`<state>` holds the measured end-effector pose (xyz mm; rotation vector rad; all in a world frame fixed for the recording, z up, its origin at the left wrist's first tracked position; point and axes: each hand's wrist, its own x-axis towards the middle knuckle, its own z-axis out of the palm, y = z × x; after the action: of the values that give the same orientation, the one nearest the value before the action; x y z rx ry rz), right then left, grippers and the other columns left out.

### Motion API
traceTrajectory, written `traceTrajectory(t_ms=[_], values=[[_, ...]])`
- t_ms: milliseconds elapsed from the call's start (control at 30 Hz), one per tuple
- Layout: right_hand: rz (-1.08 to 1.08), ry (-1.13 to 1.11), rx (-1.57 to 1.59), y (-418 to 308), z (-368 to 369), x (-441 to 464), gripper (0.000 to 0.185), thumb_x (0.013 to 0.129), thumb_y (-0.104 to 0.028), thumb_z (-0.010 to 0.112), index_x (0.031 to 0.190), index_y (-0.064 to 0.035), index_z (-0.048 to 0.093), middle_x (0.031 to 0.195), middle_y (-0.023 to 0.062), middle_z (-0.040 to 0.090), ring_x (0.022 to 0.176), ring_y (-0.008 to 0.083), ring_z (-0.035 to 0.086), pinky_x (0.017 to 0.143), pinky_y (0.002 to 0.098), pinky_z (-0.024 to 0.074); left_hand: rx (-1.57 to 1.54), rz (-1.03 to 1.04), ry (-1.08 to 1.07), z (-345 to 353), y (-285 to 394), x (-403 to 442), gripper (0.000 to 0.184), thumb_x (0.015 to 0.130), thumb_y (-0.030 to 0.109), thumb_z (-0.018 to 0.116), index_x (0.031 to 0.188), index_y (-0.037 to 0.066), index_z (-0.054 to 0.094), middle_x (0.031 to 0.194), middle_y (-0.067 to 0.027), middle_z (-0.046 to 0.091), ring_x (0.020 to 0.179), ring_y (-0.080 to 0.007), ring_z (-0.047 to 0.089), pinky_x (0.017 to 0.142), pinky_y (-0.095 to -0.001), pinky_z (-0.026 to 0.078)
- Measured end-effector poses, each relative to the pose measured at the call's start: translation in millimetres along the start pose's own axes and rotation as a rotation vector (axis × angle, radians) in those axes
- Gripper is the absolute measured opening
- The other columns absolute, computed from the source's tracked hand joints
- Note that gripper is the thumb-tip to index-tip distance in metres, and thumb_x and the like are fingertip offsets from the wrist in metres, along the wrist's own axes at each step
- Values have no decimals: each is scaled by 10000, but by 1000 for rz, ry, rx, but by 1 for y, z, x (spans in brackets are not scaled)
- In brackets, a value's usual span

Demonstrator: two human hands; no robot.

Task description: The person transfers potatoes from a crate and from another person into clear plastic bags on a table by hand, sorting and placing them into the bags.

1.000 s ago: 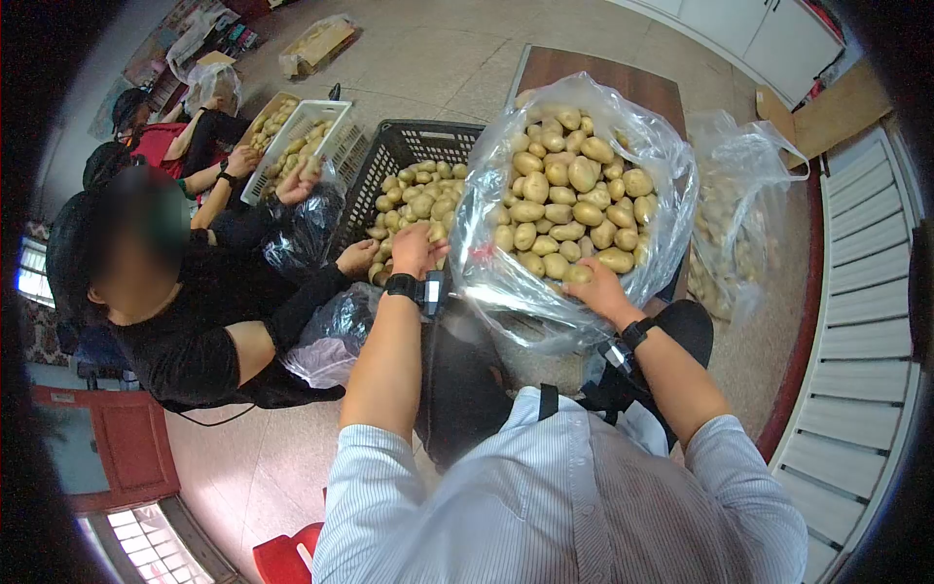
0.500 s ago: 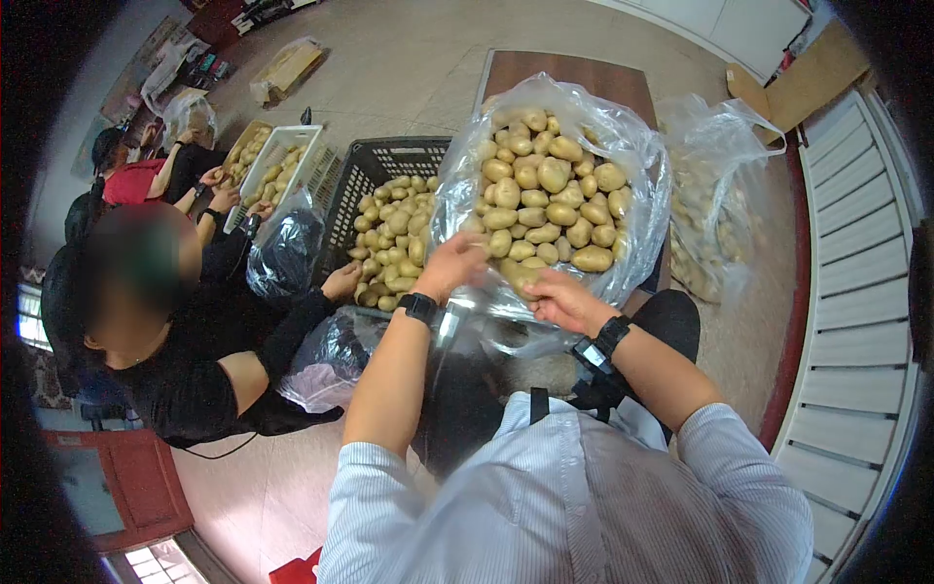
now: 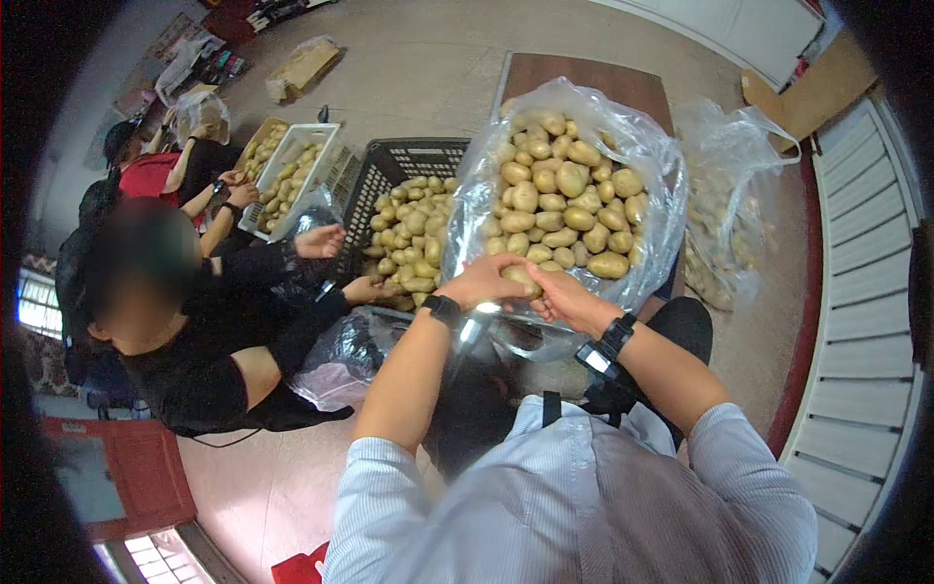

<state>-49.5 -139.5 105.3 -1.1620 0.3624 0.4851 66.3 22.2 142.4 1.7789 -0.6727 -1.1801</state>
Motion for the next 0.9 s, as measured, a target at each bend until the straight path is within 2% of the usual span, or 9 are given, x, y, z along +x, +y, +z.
traceTrajectory(t_ms=[167, 233, 300, 333, 400, 500, 633, 700, 900], values=[[-81, 167, -234, 4, -7, 2, 468, 1008, -498, 389, 923, -73, 563, 686, 29, 549, 591, 100, 502, 504, 236, 393, -24, -43, 5, -4, -8, 3, 559, 804, 337, 761, 1231, 27, 579, 1114, -63, 637, 994, -135, 587, 880, -267, 478], [-126, 197, -309, 17, -26, 11, 405, 999, -416, 458, 955, -35, 586, 774, 39, 602, 648, 139, 563, 574, 275, 470, -210, 0, 74, -7, -13, 5, 479, 839, 320, 735, 1162, 18, 552, 911, -76, 644, 683, -129, 616, 496, -256, 503], [-519, 407, -673, 41, -53, 24, 388, 933, -385, 561, 997, -5, 612, 827, 131, 643, 739, 262, 616, 669, 357, 498, -351, -4, 122, -9, -17, 7, 463, 857, 341, 713, 1149, 22, 548, 874, -68, 626, 636, -125, 588, 472, -255, 477], [-533, 404, -674, 40, -61, 19, 388, 933, -385, 561, 997, -5, 612, 827, 131, 643, 739, 262, 616, 669, 357, 498, -497, -11, 166, -11, -18, 7, 450, 874, 363, 690, 1135, 27, 543, 837, -60, 609, 589, -120, 559, 447, -253, 451], [-439, 670, -867, 34, -73, 6, 326, 873, -284, 621, 1057, -15, 616, 945, 164, 648, 864, 365, 610, 802, 419, 485, -563, -27, 242, -17, -16, 4, 439, 886, 367, 675, 1126, 26, 540, 822, -54, 598, 563, -120, 540, 437, -255, 438], [-519, 880, -1193, 30, -85, -6, 289, 820, -206, 640, 1044, -26, 607, 1001, 171, 617, 972, 395, 562, 852, 458, 455, -666, -27, 359, -25, -24, 6, 394, 930, 383, 610, 1093, 31, 539, 799, -50, 584, 514, -128, 512, 419, -264, 419], [-483, 956, -1264, 28, -83, -12, 281, 773, -156, 660, 1021, -40, 596, 1026, 164, 583, 1021, 379, 528, 883, 483, 428, -676, 67, 381, -48, -50, 13, 382, 965, 426, 524, 1089, 66, 550, 814, -71, 600, 518, -147, 516, 414, -276, 416], [-429, 1011, -1312, 26, -76, -16, 312, 760, -108, 649, 1048, -1, 601, 1026, 198, 599, 999, 399, 547, 883, 473, 437, -906, 85, 506, -49, -48, 8, 363, 973, 414, 505, 1088, 72, 547, 815, -66, 604, 538, -147, 520, 412, -268, 410], [-441, 1048, -1404, 40, -80, -12, 355, 732, -71, 624, 1084, -57, 588, 1079, 165, 565, 926, 423, 557, 824, 493, 470, -785, 39, 653, -75, -71, -5, 407, 970, 435, 483, 1171, 83, 521, 926, -70, 600, 610, -177, 549, 490, -305, 517]])
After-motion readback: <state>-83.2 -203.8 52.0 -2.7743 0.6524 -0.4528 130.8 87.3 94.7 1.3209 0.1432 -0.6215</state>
